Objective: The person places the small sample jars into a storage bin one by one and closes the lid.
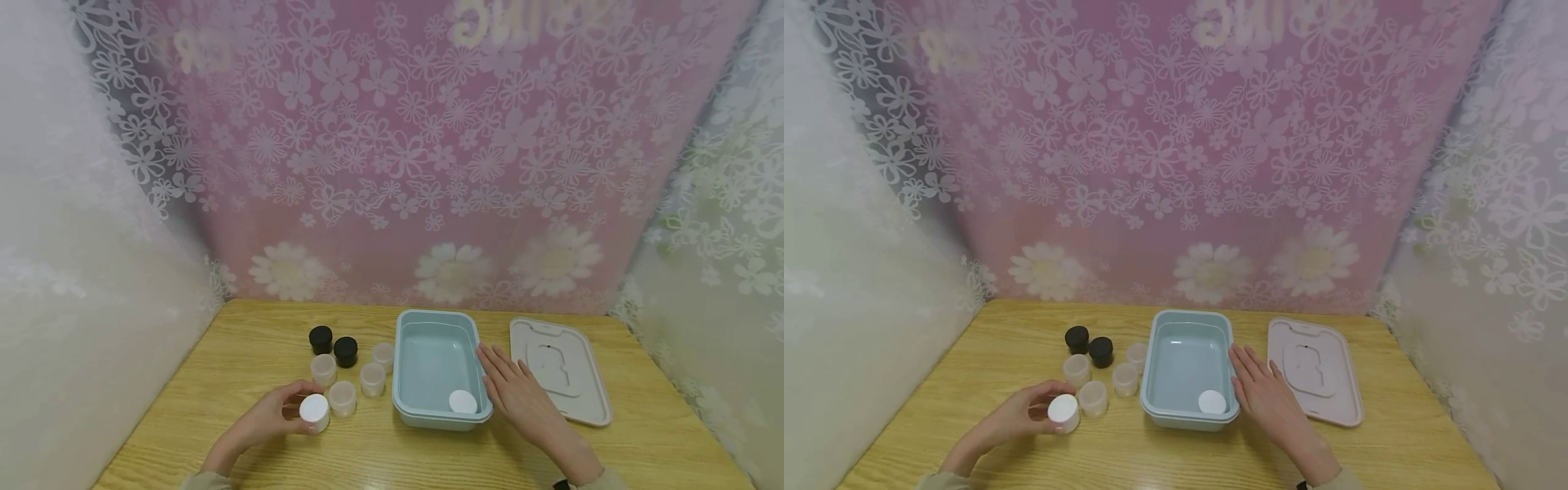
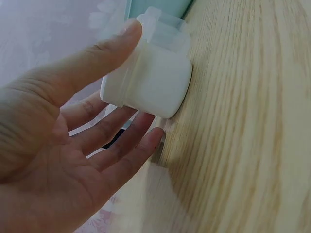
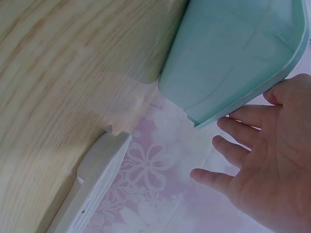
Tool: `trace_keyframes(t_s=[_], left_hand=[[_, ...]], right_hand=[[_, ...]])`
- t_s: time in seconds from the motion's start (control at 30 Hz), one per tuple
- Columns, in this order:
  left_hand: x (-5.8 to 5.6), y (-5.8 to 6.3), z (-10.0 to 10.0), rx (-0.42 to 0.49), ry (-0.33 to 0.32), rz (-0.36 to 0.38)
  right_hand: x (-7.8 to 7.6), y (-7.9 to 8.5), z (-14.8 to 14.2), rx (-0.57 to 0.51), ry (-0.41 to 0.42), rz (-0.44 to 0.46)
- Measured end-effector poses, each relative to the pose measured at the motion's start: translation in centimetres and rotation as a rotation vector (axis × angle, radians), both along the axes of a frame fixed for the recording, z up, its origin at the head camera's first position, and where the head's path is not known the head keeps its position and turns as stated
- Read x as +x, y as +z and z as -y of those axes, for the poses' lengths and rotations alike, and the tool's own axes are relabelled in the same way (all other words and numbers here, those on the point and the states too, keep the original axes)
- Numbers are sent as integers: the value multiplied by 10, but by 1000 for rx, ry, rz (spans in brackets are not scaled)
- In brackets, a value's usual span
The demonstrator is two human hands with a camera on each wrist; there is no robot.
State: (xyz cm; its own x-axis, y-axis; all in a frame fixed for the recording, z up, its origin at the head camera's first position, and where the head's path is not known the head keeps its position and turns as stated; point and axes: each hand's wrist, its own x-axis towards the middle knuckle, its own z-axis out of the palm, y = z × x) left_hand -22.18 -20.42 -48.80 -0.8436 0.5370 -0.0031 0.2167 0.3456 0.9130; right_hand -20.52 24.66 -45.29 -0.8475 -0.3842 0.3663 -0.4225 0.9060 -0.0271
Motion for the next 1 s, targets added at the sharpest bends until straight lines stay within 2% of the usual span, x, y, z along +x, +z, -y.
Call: trace_keyframes(t_s=[0.13, 0.37, 0.6, 0.77, 1.0], left_hand=[[1, 2, 1, -5, 22, -4], [0, 13, 3, -1, 99, -61], [-4, 27, 0, 6, 233, -91], [-8, 38, -5, 11, 303, -103], [-15, 48, -13, 12, 307, -133]], right_hand=[[0, 0, 0, 2, 3, -5], [-1, -1, -1, 10, 4, -6], [-1, -1, -1, 8, -2, 4], [-1, -1, 0, 18, -6, 17], [-1, 0, 0, 17, -7, 22]])
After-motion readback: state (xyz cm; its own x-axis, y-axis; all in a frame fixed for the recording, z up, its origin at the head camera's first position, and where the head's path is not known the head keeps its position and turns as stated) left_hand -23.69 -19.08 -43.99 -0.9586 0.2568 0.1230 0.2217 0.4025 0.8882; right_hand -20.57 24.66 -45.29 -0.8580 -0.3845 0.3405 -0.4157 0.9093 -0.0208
